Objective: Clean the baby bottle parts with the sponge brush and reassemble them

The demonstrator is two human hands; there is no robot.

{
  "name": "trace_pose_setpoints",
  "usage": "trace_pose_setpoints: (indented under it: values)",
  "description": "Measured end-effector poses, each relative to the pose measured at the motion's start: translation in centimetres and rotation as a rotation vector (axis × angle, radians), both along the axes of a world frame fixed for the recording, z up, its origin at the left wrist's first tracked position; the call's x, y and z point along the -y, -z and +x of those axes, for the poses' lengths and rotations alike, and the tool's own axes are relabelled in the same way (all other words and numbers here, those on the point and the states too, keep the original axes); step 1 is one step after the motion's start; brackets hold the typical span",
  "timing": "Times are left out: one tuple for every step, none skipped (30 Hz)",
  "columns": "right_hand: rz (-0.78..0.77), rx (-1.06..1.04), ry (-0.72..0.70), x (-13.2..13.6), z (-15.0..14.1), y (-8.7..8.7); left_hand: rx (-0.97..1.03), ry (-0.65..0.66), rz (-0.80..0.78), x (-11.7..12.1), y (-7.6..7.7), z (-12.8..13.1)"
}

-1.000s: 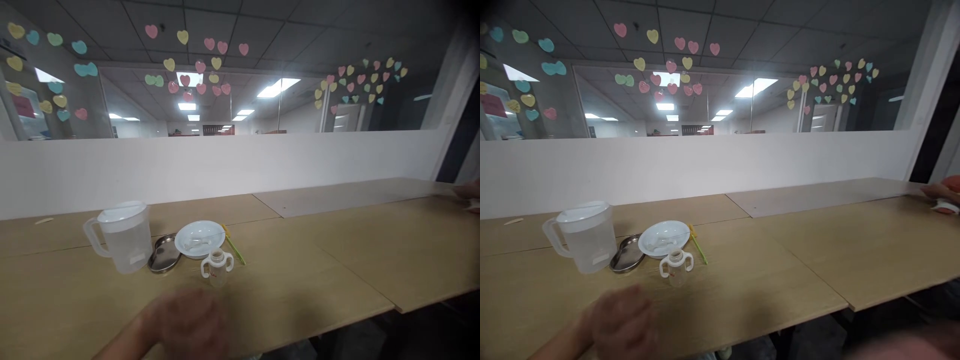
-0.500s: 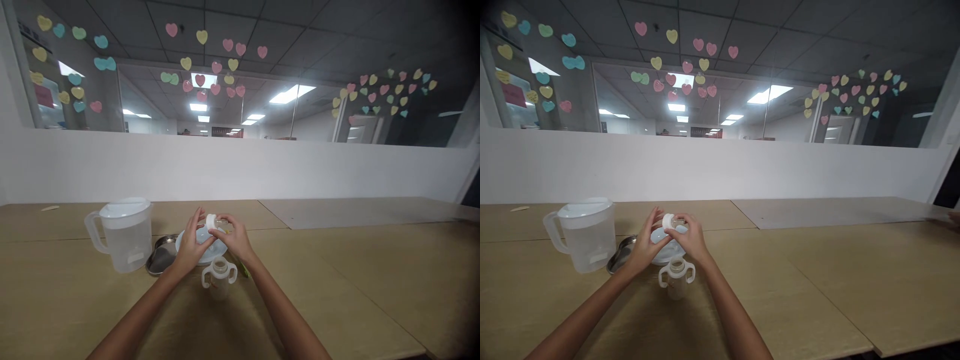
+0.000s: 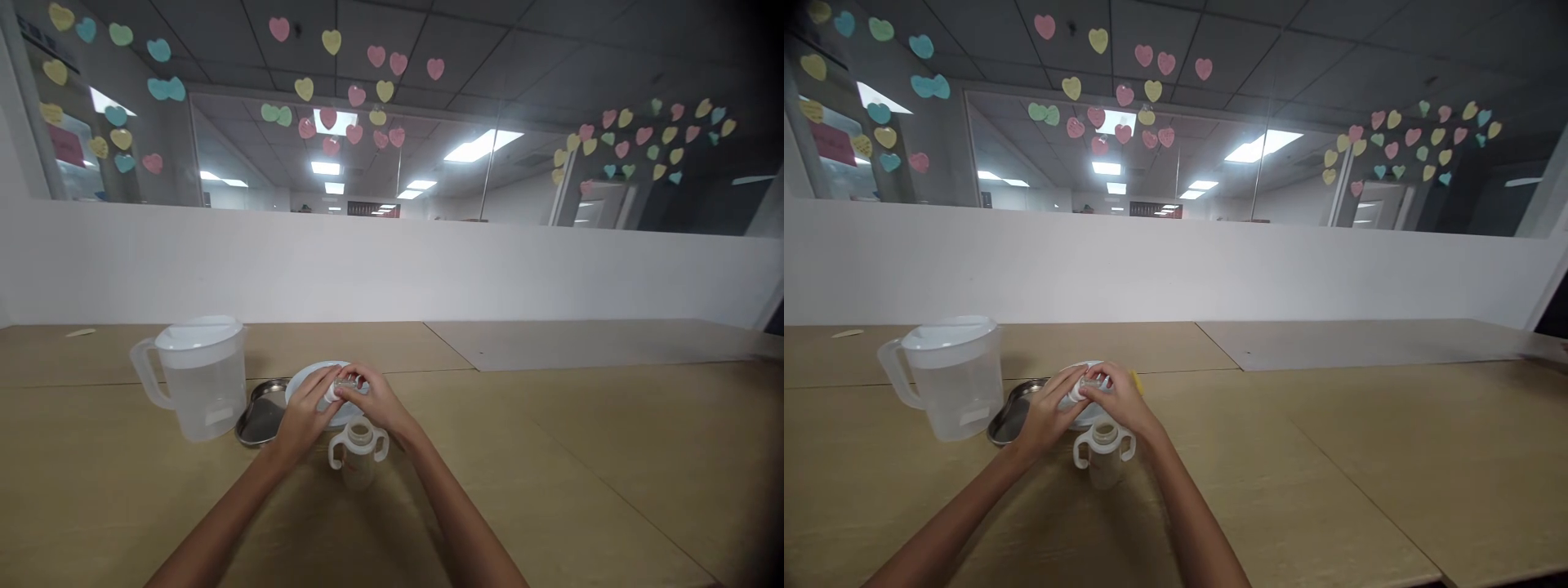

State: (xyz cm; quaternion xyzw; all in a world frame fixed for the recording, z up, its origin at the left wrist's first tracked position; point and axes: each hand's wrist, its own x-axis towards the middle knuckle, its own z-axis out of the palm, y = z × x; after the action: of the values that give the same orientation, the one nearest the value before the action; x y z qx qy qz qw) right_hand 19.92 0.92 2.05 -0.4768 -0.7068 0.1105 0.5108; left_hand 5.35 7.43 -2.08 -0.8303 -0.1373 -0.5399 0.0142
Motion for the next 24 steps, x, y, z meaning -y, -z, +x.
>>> trace_pose_setpoints:
  values:
    - [0.014,0.022,0.006,0.1,-0.1,0.0,0.014,-0.011,0.022,0.1,0.0,0.0]
    - [0.032,0.048,0.018,0.3,-0.2,0.0,0.026,-0.022,0.045,0.2,0.1,0.0]
    - [0.052,0.077,0.033,0.4,-0.4,0.1,0.035,-0.03,0.068,0.3,0.2,0.0]
    - [0.07,0.106,0.045,0.4,-0.6,0.2,0.041,-0.036,0.09,0.4,0.3,0.0]
    - [0.085,0.129,0.055,0.5,-0.7,0.3,0.047,-0.039,0.11,0.5,0.4,0.0]
    - [0.094,0.141,0.058,0.6,-0.8,0.4,0.053,-0.037,0.13,0.5,0.4,-0.1]
    - [0.093,0.138,0.051,0.7,-0.9,0.5,0.055,-0.032,0.15,0.6,0.5,-0.2]
    - [0.082,0.122,0.035,0.7,-1.0,0.5,0.053,-0.025,0.171,0.7,0.5,-0.3]
    - [0.06,0.091,0.009,0.8,-1.0,0.5,0.045,-0.017,0.193,0.7,0.4,-0.4]
    - [0.03,0.046,-0.023,0.9,-1.0,0.4,0.038,-0.011,0.217,0.8,0.4,-0.5]
    - [-0.002,-0.007,-0.06,1.0,-0.9,0.4,0.034,-0.008,0.238,0.9,0.4,-0.6]
    - [-0.033,-0.063,-0.1,1.0,-0.8,0.3,0.033,-0.01,0.258,0.9,0.3,-0.6]
    - [-0.061,-0.122,-0.14,1.0,-0.7,0.3,0.04,-0.012,0.275,1.0,0.3,-0.7]
    - [-0.088,-0.181,-0.178,1.0,-0.6,0.3,0.049,-0.014,0.288,1.0,0.3,-0.7]
    - [-0.115,-0.239,-0.213,0.9,-0.5,0.3,0.056,-0.017,0.301,1.0,0.4,-0.7]
    - [-0.143,-0.294,-0.243,0.8,-0.4,0.4,0.062,-0.021,0.313,1.0,0.4,-0.7]
    - [-0.17,-0.345,-0.266,0.6,-0.3,0.5,0.063,-0.022,0.328,1.0,0.4,-0.7]
    - [-0.196,-0.392,-0.282,0.5,-0.2,0.7,0.06,-0.024,0.347,1.0,0.4,-0.7]
    - [-0.216,-0.432,-0.292,0.3,-0.1,0.8,0.053,-0.027,0.363,1.0,0.4,-0.6]
    - [-0.229,-0.467,-0.292,0.2,-0.1,1.0,0.044,-0.031,0.372,1.0,0.4,-0.6]
    - [-0.23,-0.497,-0.284,0.0,-0.1,1.1,0.038,-0.036,0.373,1.0,0.3,-0.5]
    - [-0.221,-0.515,-0.269,-0.1,-0.2,1.1,0.034,-0.045,0.364,1.0,0.1,-0.4]
    - [-0.196,-0.516,-0.242,-0.1,-0.3,1.2,0.037,-0.059,0.348,1.0,0.0,-0.3]
    - [-0.15,-0.493,-0.202,-0.1,-0.4,1.1,0.043,-0.074,0.327,1.1,-0.2,-0.1]
